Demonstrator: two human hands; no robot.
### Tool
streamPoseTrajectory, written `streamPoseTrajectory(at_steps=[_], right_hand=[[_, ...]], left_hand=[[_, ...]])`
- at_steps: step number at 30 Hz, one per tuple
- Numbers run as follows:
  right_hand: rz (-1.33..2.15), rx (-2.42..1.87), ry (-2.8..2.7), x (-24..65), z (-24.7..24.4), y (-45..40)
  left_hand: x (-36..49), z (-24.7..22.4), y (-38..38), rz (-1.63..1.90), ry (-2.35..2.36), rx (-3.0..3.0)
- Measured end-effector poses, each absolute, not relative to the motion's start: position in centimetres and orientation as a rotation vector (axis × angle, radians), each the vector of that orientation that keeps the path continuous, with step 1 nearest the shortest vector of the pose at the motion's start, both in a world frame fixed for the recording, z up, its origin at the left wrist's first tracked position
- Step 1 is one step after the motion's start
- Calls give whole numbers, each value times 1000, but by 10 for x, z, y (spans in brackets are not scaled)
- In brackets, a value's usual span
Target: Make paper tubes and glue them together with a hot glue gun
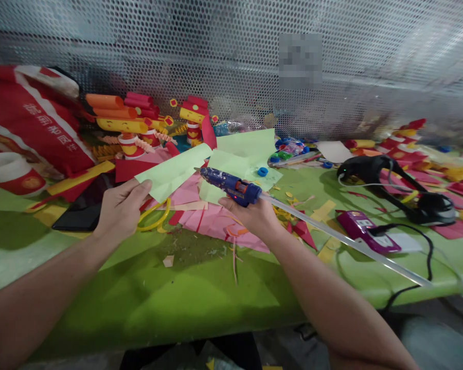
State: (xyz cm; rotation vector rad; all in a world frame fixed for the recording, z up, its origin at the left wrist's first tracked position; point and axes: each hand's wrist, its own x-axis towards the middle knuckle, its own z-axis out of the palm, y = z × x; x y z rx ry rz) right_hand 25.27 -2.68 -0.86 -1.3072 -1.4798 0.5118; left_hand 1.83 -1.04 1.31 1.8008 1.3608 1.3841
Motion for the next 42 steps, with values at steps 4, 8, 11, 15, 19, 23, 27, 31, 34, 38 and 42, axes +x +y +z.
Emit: streamPoseTrajectory(at_steps=[4, 8, 11, 15, 19, 23, 27, 31, 34, 38, 42], right_hand=[[557, -1273, -1429, 250, -10, -30], [560, -1241, -1441, 246, -16, -31], [523, -1216, -1535, 244, -20, -32], [498, -1198, -1700, 241, -22, -36], [491, -1176, -1760, 237, -19, -40], [473, -1170, -1793, 233, -12, -42], [399, -1149, -1830, 232, -11, -42], [391, -1169, -1855, 233, -12, -43], [396, -1178, -1887, 233, -12, -44], [409, -1180, -1893, 233, -12, -45], [413, -1201, -1895, 233, -11, -46]], left_hand=[[19, 13, -11, 1387, 1395, 1842], [21, 12, -11, 1335, 1407, 1852], [23, 12, -12, 1308, 1379, 1851], [25, 13, -15, 1285, 1339, 1842], [26, 12, -15, 1257, 1335, 1792], [26, 8, -12, 1244, 1305, 1692], [27, 0, -8, 1257, 1169, 1493], [31, -6, -4, 1302, 1085, 1209], [33, -7, -3, 1315, 1074, 1099], [33, -6, -4, 1332, 1088, 1082], [34, -5, -5, 1341, 1086, 1097]])
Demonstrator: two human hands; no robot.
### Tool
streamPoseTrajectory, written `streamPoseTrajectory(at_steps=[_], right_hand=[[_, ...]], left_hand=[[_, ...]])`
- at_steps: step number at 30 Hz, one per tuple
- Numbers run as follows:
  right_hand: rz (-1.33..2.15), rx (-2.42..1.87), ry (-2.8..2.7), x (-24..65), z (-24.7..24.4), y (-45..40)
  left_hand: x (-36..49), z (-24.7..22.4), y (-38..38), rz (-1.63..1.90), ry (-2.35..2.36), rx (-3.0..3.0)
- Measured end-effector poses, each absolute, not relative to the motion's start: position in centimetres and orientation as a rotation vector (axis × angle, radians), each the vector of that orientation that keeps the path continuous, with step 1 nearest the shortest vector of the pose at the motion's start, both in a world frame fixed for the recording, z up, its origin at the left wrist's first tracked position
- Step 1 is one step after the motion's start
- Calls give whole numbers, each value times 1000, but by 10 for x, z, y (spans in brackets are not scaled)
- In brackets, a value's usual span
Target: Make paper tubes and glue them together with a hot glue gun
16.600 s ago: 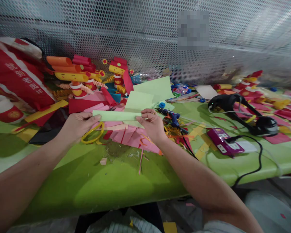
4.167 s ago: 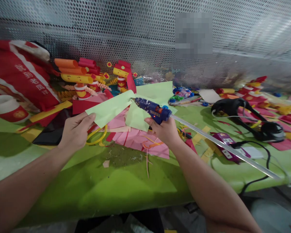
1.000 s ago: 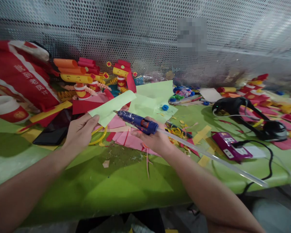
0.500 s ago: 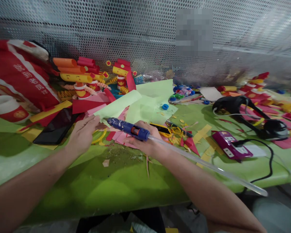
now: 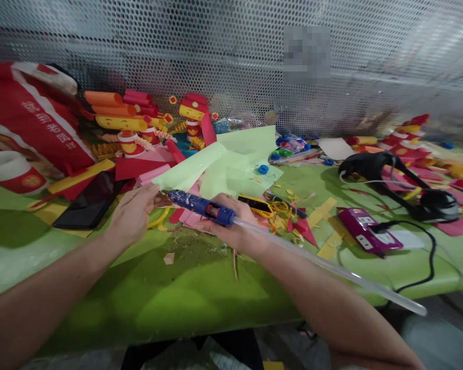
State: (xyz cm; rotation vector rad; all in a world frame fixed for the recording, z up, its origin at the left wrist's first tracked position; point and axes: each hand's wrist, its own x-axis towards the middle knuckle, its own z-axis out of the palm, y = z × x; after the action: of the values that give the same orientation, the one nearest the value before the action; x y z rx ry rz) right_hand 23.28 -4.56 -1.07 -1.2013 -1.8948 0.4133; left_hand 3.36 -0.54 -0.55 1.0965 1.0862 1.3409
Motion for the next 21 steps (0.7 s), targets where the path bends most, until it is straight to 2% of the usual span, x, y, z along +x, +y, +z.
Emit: streamPoseTrajectory(at_steps=[21], right_hand=[[391, -1197, -1849, 233, -9, -44]], left_hand=[[29, -7, -4, 1255, 1112, 1218]])
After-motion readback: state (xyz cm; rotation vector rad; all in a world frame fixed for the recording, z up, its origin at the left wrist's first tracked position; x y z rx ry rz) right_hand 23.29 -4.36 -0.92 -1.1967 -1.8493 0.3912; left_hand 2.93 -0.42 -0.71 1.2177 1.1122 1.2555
